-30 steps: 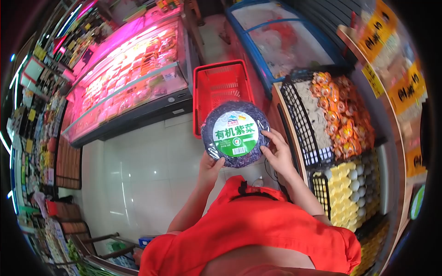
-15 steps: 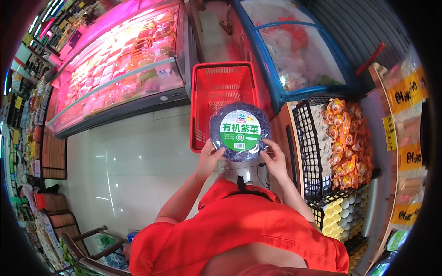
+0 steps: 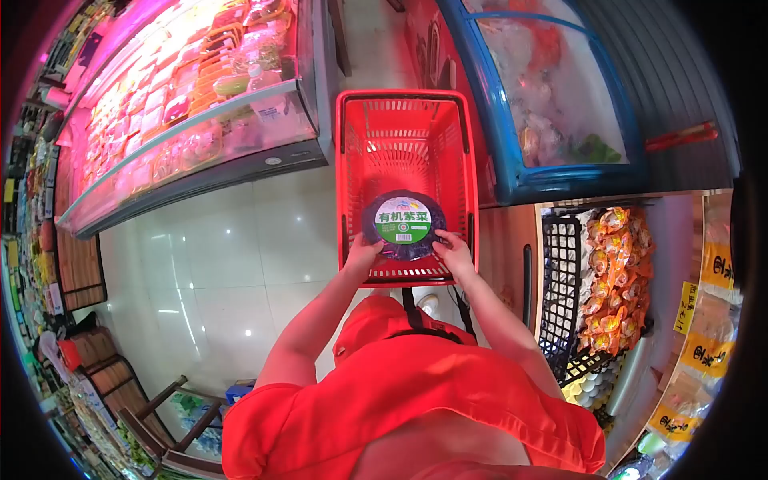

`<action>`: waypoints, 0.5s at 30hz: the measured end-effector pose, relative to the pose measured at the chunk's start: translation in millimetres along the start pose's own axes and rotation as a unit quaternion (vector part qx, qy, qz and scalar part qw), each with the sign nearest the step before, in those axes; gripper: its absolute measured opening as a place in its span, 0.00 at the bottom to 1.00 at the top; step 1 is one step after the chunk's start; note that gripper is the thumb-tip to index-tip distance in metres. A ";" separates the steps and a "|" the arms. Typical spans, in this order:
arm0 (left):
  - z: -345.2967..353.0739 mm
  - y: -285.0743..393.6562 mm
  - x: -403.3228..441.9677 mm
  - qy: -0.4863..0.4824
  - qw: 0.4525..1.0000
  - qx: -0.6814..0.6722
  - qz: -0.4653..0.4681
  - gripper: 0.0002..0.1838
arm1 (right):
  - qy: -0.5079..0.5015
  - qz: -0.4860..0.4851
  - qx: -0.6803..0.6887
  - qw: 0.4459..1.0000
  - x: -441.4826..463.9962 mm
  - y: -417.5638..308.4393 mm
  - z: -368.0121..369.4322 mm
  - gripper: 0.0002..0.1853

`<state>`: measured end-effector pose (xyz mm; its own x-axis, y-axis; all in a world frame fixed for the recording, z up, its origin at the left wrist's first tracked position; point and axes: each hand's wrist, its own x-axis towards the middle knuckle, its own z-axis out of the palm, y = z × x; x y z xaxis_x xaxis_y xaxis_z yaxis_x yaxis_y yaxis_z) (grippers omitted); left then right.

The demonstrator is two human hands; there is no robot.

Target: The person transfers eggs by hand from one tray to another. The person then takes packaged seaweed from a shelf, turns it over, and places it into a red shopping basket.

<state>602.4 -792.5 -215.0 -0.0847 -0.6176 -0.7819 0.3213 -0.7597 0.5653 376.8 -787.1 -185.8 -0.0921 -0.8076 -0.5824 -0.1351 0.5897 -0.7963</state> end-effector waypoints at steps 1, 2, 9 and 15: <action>-0.9 -0.5 7.3 0.000 1.000 0.003 -0.011 0.20 | 0.001 0.018 0.019 1.000 8.4 8.7 2.2 0.20; 0.1 -1.1 13.5 0.011 0.999 0.021 -0.030 0.20 | 0.007 0.012 -0.010 1.000 18.0 18.8 4.2 0.21; 9.8 -21.9 64.9 0.073 0.992 0.046 -0.097 0.28 | 0.029 0.160 0.102 0.981 52.3 41.4 10.1 0.21; 17.0 -30.1 83.2 0.114 0.988 0.087 -0.064 0.29 | 0.042 0.193 0.123 0.973 68.4 63.7 14.4 0.21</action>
<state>569.6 -824.4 -292.5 0.1064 -0.4678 -0.8774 0.1526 -0.8643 0.4793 376.0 -804.7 -278.8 -0.1708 -0.5173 -0.8386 0.1641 0.8243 -0.5419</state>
